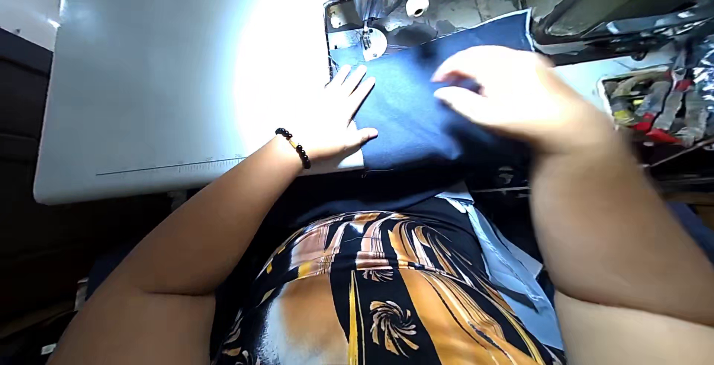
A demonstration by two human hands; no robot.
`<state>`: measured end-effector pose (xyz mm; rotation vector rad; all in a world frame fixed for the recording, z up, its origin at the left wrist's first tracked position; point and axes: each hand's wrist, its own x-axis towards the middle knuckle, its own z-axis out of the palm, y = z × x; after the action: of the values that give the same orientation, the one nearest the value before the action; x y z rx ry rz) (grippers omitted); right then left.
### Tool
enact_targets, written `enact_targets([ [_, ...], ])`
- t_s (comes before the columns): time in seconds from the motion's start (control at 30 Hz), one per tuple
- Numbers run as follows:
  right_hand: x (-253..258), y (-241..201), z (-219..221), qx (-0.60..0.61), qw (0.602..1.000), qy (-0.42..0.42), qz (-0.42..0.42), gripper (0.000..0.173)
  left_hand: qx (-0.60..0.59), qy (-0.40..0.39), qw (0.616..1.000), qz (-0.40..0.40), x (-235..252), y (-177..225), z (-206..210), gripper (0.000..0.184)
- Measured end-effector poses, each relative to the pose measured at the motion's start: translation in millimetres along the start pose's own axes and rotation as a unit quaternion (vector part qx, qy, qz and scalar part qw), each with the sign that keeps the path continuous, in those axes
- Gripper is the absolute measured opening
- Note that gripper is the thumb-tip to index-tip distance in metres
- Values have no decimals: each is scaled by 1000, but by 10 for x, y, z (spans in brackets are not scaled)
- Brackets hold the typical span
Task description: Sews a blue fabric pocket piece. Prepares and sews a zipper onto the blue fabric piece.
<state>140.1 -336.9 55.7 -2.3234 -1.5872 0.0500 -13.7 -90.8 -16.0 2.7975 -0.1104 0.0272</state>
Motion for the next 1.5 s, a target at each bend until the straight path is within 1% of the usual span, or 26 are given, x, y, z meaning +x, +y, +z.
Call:
enact_targets([
  [0.03, 228, -41, 230, 32, 997, 9, -64, 31, -16, 18, 1000, 3, 1, -26, 1, 87],
  [0.07, 412, -23, 439, 61, 992, 8, -108, 33, -32, 38, 999, 9, 1, -61, 11, 85],
  [0.13, 630, 74, 706, 110, 984, 12, -143, 37, -37, 43, 998, 8, 5, -102, -35, 83],
  [0.2, 682, 149, 790, 132, 982, 1, -137, 42, -26, 30, 999, 6, 15, -136, -91, 84],
  [0.3, 695, 212, 834, 104, 987, -4, -124, 48, -27, 23, 999, 22, 99, -234, -118, 84],
  [0.37, 723, 223, 843, 81, 992, -7, -97, 50, -15, -4, 1000, 20, 194, -299, -166, 88],
  [0.53, 788, 208, 837, 61, 996, -16, -64, 49, 10, -22, 1000, 17, 321, -396, -231, 89],
  [0.77, 821, 199, 818, 53, 997, -20, -60, 48, 9, -41, 999, -6, 330, -354, -280, 86],
  [0.83, 829, 198, 817, 47, 997, -18, -62, 48, 14, -34, 999, -2, 330, -357, -271, 86],
  [1.17, 886, 237, 845, 64, 996, -5, -59, 47, 24, -57, 998, -3, 418, -399, -317, 90],
  [1.27, 930, 253, 842, 59, 997, -9, -55, 47, 32, -60, 997, -18, 464, -397, -346, 90],
  [1.3, 919, 230, 824, 47, 997, -16, -51, 47, 35, -62, 997, -21, 434, -357, -361, 88],
  [1.37, 802, 85, 754, 30, 998, -32, -37, 47, 61, -45, 997, -1, 252, -213, -296, 80],
  [1.43, 518, -154, 750, 59, 997, -6, -57, 45, 55, -13, 998, 36, -122, 14, -70, 69],
  [1.5, 191, -367, 858, 75, 995, 23, -67, 43, 60, 0, 997, 51, -510, 251, 119, 65],
])
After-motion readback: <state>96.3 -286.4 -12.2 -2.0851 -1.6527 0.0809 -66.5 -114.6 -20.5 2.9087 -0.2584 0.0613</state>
